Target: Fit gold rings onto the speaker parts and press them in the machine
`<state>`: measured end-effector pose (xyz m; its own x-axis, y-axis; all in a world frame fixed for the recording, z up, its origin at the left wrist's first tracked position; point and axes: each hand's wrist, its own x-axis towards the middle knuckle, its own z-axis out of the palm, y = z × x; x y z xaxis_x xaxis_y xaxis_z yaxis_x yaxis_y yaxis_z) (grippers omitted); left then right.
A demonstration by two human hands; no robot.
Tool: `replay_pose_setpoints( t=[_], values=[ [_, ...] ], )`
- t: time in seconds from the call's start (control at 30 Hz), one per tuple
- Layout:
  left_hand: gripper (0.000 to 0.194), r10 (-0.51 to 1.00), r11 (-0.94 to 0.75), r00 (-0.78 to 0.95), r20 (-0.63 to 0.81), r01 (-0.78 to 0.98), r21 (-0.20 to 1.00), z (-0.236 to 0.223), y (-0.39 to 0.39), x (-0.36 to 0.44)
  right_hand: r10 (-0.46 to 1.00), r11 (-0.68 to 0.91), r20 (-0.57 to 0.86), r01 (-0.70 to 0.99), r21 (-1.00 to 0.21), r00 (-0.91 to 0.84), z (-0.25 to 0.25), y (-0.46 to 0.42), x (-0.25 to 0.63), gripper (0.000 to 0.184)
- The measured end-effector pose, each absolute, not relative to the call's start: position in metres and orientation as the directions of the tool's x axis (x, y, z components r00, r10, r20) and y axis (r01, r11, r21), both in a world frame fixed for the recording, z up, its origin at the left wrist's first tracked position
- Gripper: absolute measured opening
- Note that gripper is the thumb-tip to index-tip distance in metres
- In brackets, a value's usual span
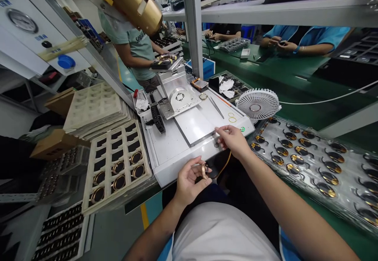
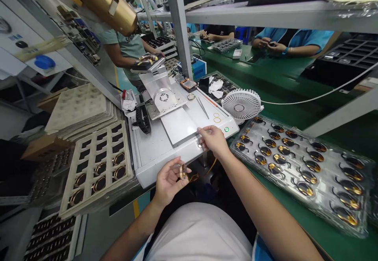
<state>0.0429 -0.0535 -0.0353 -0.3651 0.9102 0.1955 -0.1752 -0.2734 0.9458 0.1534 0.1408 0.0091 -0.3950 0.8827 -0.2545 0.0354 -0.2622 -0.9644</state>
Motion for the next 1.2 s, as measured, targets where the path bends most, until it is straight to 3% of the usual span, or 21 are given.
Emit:
replay_pose_setpoints(
  t=[0.1,0.23,0.43,0.67,0.9,1.07,1.2],
  values=[
    [0.076,0.893,-0.275,-0.388,0.228,-0.069,0.959,-0.033,-0.055,0.043,0.900,-0.216,-0.209,0.026,-0.976,-0.383,0.014,0.151,0.152,0.050],
    [0.076,0.858,-0.254,-0.441,0.262,0.078,0.964,-0.030,-0.055,0.044,0.886,-0.167,-0.155,0.009,-0.986,-0.438,0.020,0.127,0.165,0.049],
    [0.083,0.827,-0.248,-0.459,0.326,0.222,0.943,-0.027,-0.053,0.046,0.646,-0.171,-0.235,0.163,-0.972,-0.727,0.026,0.068,0.190,0.043],
    [0.082,0.809,-0.303,-0.416,0.415,0.310,0.901,-0.024,-0.050,0.048,0.681,-0.049,-0.212,0.246,-0.968,-0.701,0.022,0.058,0.189,0.035],
    [0.079,0.784,-0.280,-0.455,0.421,0.347,0.895,-0.032,-0.051,0.050,0.699,0.008,-0.153,0.221,-0.975,-0.699,0.004,0.057,0.188,0.037],
    [0.079,0.765,-0.292,-0.444,0.467,0.407,0.866,-0.038,-0.051,0.052,0.613,-0.097,-0.161,0.129,-0.987,-0.773,-0.018,0.061,0.189,0.043],
    [0.075,0.736,-0.354,-0.282,0.615,0.614,0.705,-0.024,-0.049,0.035,0.543,-0.162,-0.154,0.077,-0.984,-0.825,-0.033,0.073,0.201,0.051]
  ],
)
